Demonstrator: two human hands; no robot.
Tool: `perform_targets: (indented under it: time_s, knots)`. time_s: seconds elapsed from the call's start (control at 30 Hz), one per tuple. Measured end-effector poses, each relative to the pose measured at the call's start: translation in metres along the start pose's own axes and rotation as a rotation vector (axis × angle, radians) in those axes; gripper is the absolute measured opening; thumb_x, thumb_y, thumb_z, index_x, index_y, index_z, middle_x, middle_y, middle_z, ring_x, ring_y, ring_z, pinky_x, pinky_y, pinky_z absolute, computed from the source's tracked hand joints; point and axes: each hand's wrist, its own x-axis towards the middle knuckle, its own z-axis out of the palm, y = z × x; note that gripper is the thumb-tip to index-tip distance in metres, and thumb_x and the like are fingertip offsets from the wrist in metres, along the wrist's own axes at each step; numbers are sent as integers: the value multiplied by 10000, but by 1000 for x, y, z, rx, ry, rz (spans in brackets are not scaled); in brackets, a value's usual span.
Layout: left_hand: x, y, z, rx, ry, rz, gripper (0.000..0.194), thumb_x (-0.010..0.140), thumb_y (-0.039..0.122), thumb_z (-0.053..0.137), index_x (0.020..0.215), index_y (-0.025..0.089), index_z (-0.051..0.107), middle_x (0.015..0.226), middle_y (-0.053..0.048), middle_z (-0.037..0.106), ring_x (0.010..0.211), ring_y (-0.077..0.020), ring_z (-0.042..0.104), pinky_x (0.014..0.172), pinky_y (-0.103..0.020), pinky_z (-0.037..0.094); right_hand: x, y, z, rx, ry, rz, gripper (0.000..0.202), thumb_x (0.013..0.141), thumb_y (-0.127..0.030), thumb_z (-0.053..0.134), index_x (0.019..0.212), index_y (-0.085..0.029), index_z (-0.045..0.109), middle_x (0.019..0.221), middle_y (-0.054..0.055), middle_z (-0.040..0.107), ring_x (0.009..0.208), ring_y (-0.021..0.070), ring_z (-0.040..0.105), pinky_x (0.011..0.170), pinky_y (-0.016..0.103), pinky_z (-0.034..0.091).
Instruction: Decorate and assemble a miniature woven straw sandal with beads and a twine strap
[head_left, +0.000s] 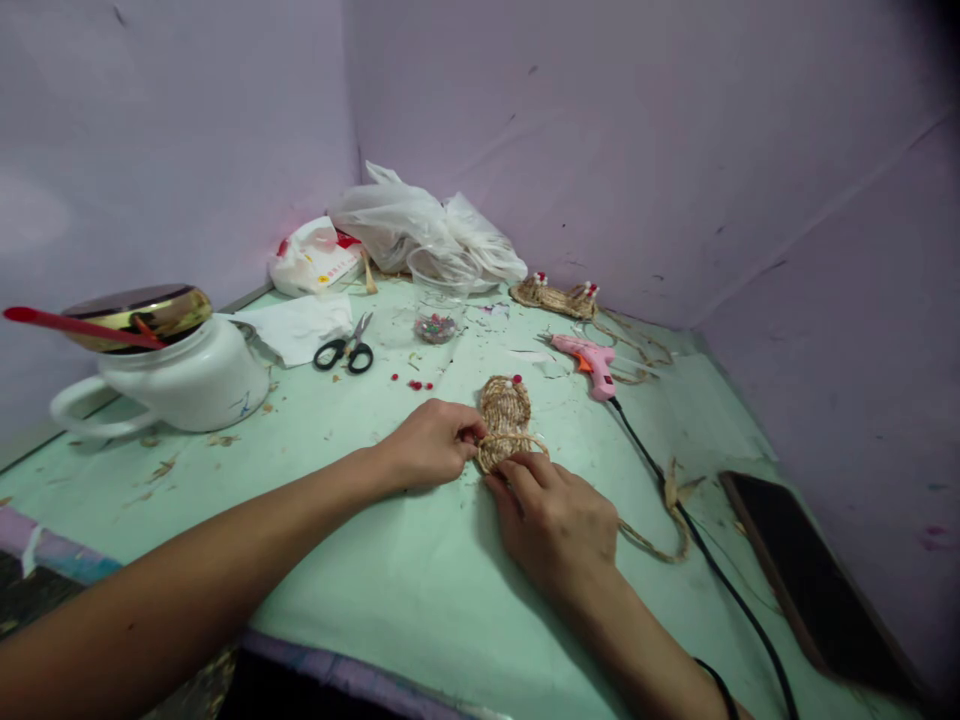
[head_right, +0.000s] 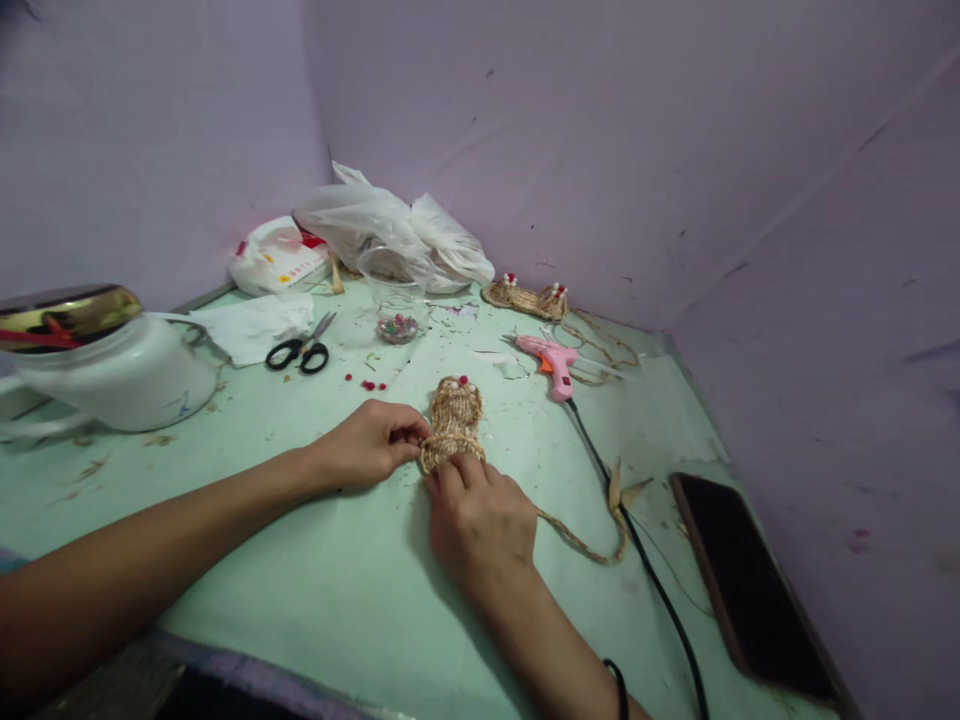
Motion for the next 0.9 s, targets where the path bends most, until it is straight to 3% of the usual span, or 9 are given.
perform_targets:
  time_s: [0.3,0.63,0.9]
  knots:
    - [1,-1,2,13,13,5,135,657,97,528,708,156,639,588,14,577,556,-106,496,545,-231,380,0,-1,1,18,-36,13,166,774,-346,593,737,-203,668,744,16,681,598,155,557,532,286,280]
    - [1,4,-7,113,104,-28,176,688,129,512,796,138,650,625,-9,597,568,-120,509,550,-236,386,3,0,2,-56,39,-60,176,809,-253,554,686,-190,663,648,16,660,556,141,537,547,289,279]
    - [2,2,-4,143,87,-37,187,674,122,526,791,163,667,602,3,599,559,-119,504,533,-216,378,4,2,1,-51,-40,2,148,746,-332,646,664,-208,653,691,-8,664,558,146,530,521,289,258]
